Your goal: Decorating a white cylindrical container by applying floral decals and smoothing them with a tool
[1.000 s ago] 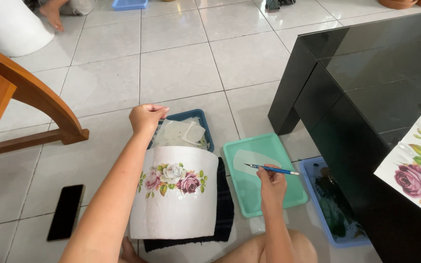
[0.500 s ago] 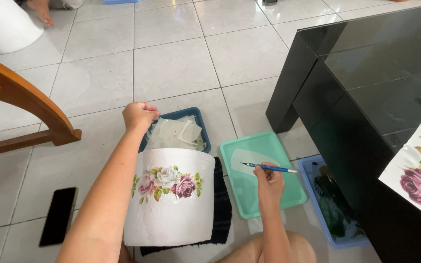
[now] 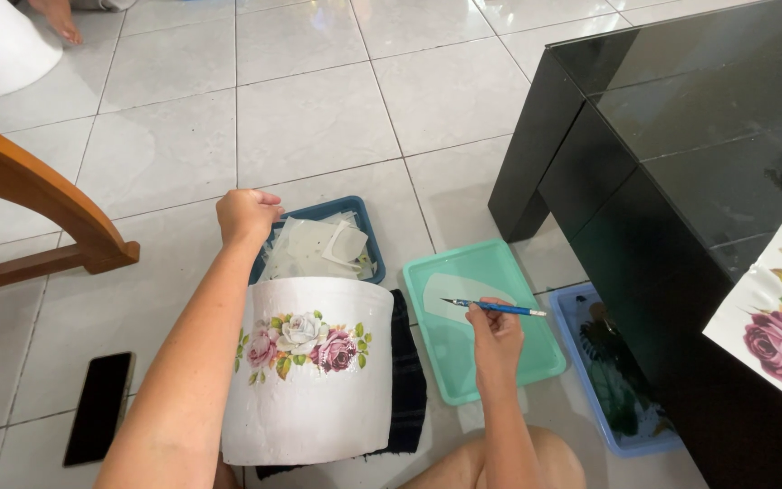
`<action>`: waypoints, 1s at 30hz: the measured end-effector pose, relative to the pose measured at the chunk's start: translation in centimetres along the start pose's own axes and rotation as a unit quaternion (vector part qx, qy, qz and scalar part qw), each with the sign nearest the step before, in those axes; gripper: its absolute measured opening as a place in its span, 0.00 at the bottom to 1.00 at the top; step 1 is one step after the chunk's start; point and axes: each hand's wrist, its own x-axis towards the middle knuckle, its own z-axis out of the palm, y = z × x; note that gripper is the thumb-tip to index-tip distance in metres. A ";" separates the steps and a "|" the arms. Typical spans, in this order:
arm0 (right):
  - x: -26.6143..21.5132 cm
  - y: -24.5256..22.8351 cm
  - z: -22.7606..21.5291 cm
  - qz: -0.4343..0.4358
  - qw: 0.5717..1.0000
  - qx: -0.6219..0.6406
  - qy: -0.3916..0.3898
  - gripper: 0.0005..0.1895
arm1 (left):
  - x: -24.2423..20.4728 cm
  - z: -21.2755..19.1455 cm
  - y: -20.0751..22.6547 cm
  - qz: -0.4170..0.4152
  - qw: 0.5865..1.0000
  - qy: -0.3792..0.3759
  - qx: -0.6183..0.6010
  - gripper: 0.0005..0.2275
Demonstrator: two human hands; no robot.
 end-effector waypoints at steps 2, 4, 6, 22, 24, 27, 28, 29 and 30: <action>0.3 0.6 -0.1 0.002 1.000 0.002 0.001 0.08 | 1.9 1.2 -1.6 0.008 1.000 0.001 0.011 0.09; 0.4 0.9 -0.2 0.003 1.000 0.004 0.001 0.09 | 2.6 1.7 -2.3 0.015 1.000 0.003 0.021 0.09; 0.4 0.9 -0.2 0.003 1.000 0.004 -0.002 0.09 | 2.0 1.6 -1.9 0.019 1.000 -0.001 0.001 0.12; 0.6 1.1 -0.1 0.000 1.000 0.000 -0.004 0.09 | 0.1 0.3 0.3 0.064 0.985 0.010 0.160 0.08; 0.6 1.0 -0.2 -0.002 1.000 -0.001 -0.002 0.08 | -1.0 -0.3 1.6 0.049 0.985 0.033 0.164 0.04; 0.6 0.7 -0.1 -0.003 1.000 -0.008 -0.001 0.08 | -3.1 -1.4 3.2 0.062 0.980 0.037 0.183 0.13; 0.5 0.5 -0.1 -0.003 1.000 -0.008 -0.001 0.08 | -2.2 -0.9 2.3 0.062 0.980 0.037 0.184 0.13; 0.3 0.3 0.0 0.000 1.000 -0.008 -0.003 0.08 | -1.2 -0.5 1.5 0.085 0.980 0.028 0.178 0.08; 0.2 0.1 0.0 0.003 1.000 -0.009 -0.004 0.08 | -0.3 0.0 0.7 0.109 0.979 0.019 0.173 0.11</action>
